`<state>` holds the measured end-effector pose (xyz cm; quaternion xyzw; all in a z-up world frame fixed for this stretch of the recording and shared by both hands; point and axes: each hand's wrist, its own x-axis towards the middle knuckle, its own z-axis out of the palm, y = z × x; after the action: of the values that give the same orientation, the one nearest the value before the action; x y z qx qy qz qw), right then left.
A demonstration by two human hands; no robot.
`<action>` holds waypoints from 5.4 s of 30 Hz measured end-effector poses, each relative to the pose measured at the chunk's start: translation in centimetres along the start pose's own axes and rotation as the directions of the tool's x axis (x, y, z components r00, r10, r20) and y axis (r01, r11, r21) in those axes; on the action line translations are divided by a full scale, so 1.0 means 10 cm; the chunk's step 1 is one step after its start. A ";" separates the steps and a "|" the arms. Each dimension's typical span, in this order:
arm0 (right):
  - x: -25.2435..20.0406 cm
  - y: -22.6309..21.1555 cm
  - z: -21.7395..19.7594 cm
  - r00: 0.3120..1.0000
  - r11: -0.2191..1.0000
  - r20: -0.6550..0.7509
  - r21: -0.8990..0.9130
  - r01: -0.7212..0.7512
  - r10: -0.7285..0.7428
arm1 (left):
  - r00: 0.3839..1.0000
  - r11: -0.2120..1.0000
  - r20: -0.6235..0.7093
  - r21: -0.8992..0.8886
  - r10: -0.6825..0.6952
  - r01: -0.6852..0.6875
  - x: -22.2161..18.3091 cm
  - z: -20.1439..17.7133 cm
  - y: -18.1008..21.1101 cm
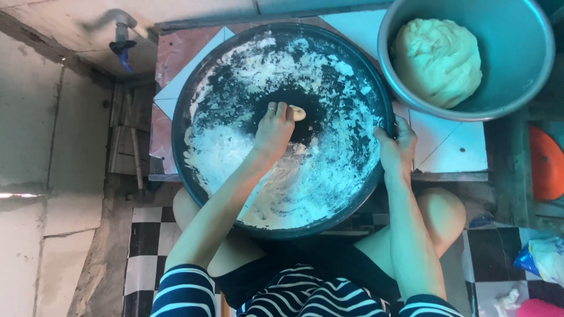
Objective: Portioning dough from a bowl, coating it in flour on a tray, and flattening it by hand.
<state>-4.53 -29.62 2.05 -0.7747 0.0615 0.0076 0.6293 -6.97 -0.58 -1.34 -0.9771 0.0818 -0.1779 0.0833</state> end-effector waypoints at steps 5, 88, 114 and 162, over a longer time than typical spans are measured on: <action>0.04 -0.03 0.02 0.999 0.999 -0.013 0.004 -0.036 0.036 | 0.954 0.971 -0.183 0.033 0.239 -0.237 0.00 0.08 0.13; 0.05 -0.09 0.07 0.995 0.997 0.069 -0.020 -0.069 0.071 | 0.903 0.958 0.368 -0.253 0.223 -0.134 0.27 -0.19 -0.05; 0.02 -0.08 0.05 0.997 0.997 0.069 -0.067 -0.037 0.042 | 0.960 0.951 0.162 0.176 0.229 -0.256 -0.02 -0.10 -0.20; 0.04 -0.11 0.05 0.990 0.990 0.082 -0.085 -0.108 0.115 | 0.963 0.917 0.269 -0.383 -0.005 0.111 0.48 0.17 -0.02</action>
<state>-3.97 -28.96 3.00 -0.7937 0.0771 0.0791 0.5982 -1.93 -1.12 -1.23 -0.9906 0.0750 -0.0293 -0.1106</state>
